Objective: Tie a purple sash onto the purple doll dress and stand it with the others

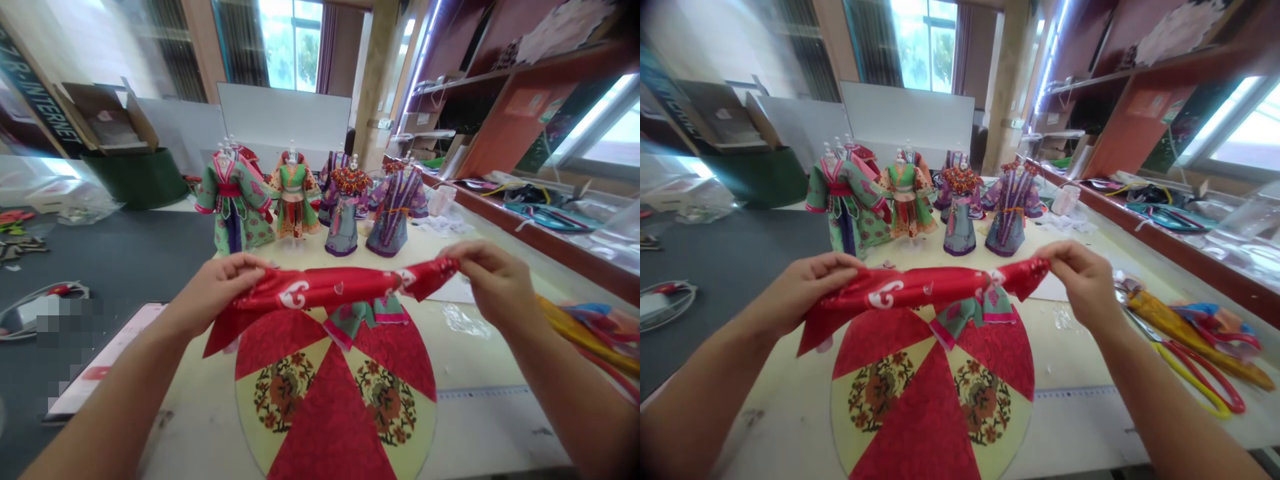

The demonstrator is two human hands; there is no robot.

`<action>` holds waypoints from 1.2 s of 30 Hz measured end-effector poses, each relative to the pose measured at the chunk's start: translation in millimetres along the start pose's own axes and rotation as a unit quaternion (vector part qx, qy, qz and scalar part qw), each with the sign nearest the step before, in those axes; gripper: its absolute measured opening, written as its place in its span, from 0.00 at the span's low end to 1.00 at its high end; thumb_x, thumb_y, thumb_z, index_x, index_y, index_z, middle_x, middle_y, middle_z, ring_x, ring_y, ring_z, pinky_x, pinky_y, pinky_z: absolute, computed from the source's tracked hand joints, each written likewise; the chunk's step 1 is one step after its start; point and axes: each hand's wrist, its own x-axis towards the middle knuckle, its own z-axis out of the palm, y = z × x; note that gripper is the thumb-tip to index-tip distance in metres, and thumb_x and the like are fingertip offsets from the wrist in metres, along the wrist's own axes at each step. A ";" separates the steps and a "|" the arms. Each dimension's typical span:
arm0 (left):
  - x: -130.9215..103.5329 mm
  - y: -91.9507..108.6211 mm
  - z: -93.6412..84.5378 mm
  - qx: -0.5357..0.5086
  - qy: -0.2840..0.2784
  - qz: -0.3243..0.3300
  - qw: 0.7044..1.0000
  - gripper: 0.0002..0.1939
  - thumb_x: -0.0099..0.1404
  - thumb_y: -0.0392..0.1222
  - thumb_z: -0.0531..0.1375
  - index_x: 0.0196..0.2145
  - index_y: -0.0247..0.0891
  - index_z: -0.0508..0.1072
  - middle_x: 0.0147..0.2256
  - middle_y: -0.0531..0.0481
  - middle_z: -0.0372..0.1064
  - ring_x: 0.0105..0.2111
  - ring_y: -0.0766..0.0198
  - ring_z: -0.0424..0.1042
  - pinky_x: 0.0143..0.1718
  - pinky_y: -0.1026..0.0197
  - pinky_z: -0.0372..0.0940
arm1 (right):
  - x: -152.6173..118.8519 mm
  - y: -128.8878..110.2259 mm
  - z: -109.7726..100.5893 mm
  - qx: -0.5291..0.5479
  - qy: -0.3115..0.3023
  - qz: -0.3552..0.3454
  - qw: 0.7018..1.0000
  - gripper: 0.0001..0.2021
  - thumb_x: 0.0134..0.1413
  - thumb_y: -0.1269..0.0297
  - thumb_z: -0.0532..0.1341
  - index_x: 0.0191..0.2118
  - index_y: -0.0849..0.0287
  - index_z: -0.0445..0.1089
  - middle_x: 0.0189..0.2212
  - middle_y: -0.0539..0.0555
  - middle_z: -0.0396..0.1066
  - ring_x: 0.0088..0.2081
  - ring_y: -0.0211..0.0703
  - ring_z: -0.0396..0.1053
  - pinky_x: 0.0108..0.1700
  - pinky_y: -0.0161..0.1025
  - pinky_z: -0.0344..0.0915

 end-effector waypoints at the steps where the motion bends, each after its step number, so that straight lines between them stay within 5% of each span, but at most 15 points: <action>1: -6.0 -3.2 -4.0 0.069 -0.040 0.005 0.997 0.12 0.51 0.47 0.63 0.33 0.40 0.74 0.25 0.51 0.73 0.20 0.65 0.69 0.19 0.67 0.61 | -11.0 -2.9 -7.8 -0.045 -0.071 -0.014 0.996 0.04 0.51 0.67 0.58 0.28 0.54 0.68 0.30 0.50 0.69 0.34 0.39 0.67 0.36 0.37 0.65; 4: -24.3 -21.0 -14.8 0.259 -0.137 0.040 0.955 0.15 0.52 0.46 0.62 0.39 0.45 0.74 0.33 0.51 0.74 0.30 0.61 0.72 0.29 0.65 0.65 | -46.6 -5.0 -25.4 -0.166 -0.326 -0.029 0.930 0.07 0.54 0.68 0.55 0.31 0.52 0.70 0.33 0.51 0.70 0.38 0.41 0.68 0.40 0.39 0.66; 7: -37.4 -40.6 -21.4 0.339 -0.183 0.039 0.922 0.19 0.56 0.47 0.59 0.46 0.47 0.70 0.33 0.51 0.73 0.31 0.61 0.72 0.32 0.64 0.65 | -74.9 0.2 -28.9 -0.256 -0.418 -0.034 0.871 0.09 0.54 0.68 0.55 0.37 0.50 0.70 0.37 0.52 0.70 0.41 0.42 0.68 0.42 0.40 0.66; 13: -50.8 -41.4 -6.0 0.405 -0.145 0.043 0.902 0.18 0.59 0.49 0.56 0.47 0.45 0.69 0.40 0.49 0.71 0.39 0.58 0.70 0.41 0.58 0.63 | -89.9 -2.3 1.5 -0.313 -0.400 -0.046 0.860 0.09 0.58 0.66 0.51 0.39 0.55 0.67 0.36 0.54 0.69 0.39 0.41 0.65 0.42 0.41 0.64; 19: -72.3 -28.5 31.6 0.398 -0.225 0.097 0.884 0.13 0.60 0.44 0.57 0.44 0.45 0.69 0.42 0.50 0.68 0.42 0.60 0.67 0.44 0.58 0.62 | -100.4 -18.0 32.7 -0.291 -0.435 -0.100 0.846 0.09 0.58 0.65 0.51 0.43 0.55 0.65 0.38 0.54 0.67 0.42 0.43 0.62 0.45 0.45 0.61; 23: -85.5 -41.8 40.0 0.420 -0.225 0.137 0.868 0.16 0.56 0.46 0.61 0.43 0.43 0.68 0.43 0.48 0.66 0.43 0.57 0.65 0.44 0.54 0.61 | -113.9 -12.0 34.8 -0.310 -0.426 -0.110 0.843 0.11 0.55 0.61 0.55 0.43 0.56 0.66 0.37 0.55 0.67 0.40 0.46 0.62 0.43 0.47 0.62; 29: -94.0 -66.4 40.3 0.470 -0.181 0.212 0.838 0.07 0.62 0.34 0.52 0.33 0.38 0.70 0.37 0.46 0.68 0.40 0.58 0.66 0.42 0.54 0.62 | -121.0 4.9 36.5 -0.294 -0.382 -0.156 0.863 0.10 0.58 0.71 0.49 0.34 0.59 0.68 0.34 0.55 0.67 0.38 0.42 0.64 0.41 0.43 0.63; 32: -94.6 -67.2 38.8 0.451 -0.151 0.231 0.849 0.11 0.63 0.33 0.49 0.33 0.37 0.71 0.37 0.45 0.69 0.39 0.59 0.66 0.41 0.55 0.63 | -118.1 4.5 36.3 -0.261 -0.361 -0.139 0.884 0.09 0.57 0.72 0.51 0.36 0.59 0.67 0.33 0.55 0.67 0.38 0.41 0.64 0.41 0.41 0.64; 36: -89.2 -50.6 34.3 0.348 -0.122 0.184 0.911 0.11 0.65 0.36 0.49 0.35 0.38 0.71 0.39 0.47 0.69 0.39 0.61 0.67 0.41 0.58 0.63 | -106.8 -4.3 35.6 -0.184 -0.319 -0.043 0.929 0.07 0.56 0.69 0.51 0.35 0.58 0.66 0.38 0.55 0.68 0.41 0.39 0.66 0.42 0.37 0.65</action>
